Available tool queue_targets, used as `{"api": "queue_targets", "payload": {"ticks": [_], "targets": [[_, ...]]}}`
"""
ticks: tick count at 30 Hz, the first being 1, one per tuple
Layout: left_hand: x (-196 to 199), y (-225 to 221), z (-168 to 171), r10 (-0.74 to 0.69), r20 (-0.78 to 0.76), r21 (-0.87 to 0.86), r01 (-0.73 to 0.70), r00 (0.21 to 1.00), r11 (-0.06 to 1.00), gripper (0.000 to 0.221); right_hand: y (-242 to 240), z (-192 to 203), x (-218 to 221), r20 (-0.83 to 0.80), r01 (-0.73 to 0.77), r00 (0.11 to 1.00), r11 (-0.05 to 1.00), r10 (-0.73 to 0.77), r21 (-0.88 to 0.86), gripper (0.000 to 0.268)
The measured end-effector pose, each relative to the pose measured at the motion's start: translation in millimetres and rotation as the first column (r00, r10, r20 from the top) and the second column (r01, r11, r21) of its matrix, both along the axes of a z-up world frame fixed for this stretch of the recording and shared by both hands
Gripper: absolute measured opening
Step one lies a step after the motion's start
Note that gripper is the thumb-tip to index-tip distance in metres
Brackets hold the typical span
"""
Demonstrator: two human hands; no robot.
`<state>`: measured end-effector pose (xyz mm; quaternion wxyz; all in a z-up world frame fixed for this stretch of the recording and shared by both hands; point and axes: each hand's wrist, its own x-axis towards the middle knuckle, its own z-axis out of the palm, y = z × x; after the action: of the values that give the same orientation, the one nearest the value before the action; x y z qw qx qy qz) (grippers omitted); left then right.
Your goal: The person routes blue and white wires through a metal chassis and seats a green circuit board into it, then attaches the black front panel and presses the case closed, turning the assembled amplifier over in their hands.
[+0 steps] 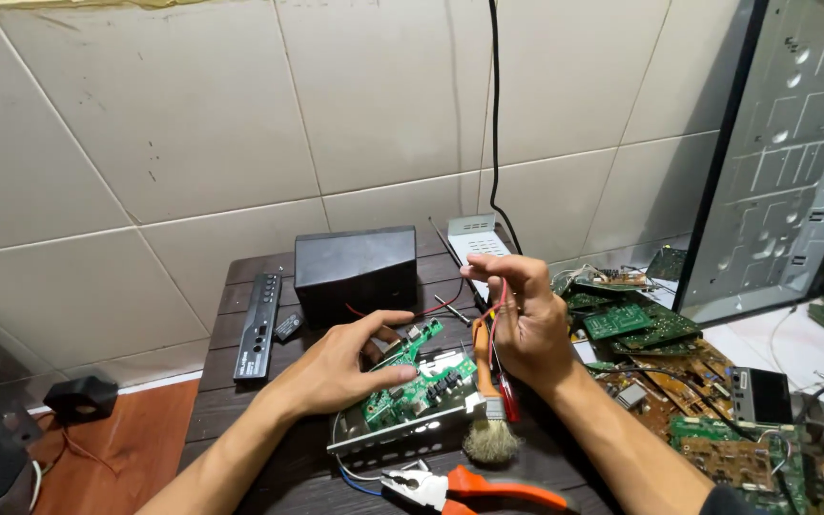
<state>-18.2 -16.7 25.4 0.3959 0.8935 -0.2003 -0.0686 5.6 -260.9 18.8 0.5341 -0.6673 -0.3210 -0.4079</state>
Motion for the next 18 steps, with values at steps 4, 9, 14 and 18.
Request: {"api": "queue_targets", "payload": {"ticks": [4, 9, 14, 18], "targets": [[7.4, -1.5, -19.3, 0.04, 0.067, -0.077, -0.035, 0.997, 0.996, 0.064, -1.4, -9.2, 5.8, -0.041, 0.062, 0.997, 0.997, -0.06, 0.035, 0.006], [12.4, -0.4, -25.1, 0.013, 0.223, -0.086, 0.006, 0.975, 0.996, 0.057, 4.9, -1.9, 17.3, -0.145, 0.153, 0.979, 0.986, -0.143, 0.063, 0.007], [11.5, 1.2, -28.8, 0.061, 0.227, -0.01, -0.06, 0.972, 0.998, 0.053, 31.3, 31.6, 83.1, -0.124, 0.169, 0.978, 0.986, -0.166, 0.01, 0.012], [14.1, -1.0, -30.5, 0.115, 0.188, 0.135, -0.141, 0.975, 0.981, 0.054, 53.0, 57.1, 128.3, -0.549, -0.133, 0.834, 0.984, 0.048, -0.117, 0.012]]}}
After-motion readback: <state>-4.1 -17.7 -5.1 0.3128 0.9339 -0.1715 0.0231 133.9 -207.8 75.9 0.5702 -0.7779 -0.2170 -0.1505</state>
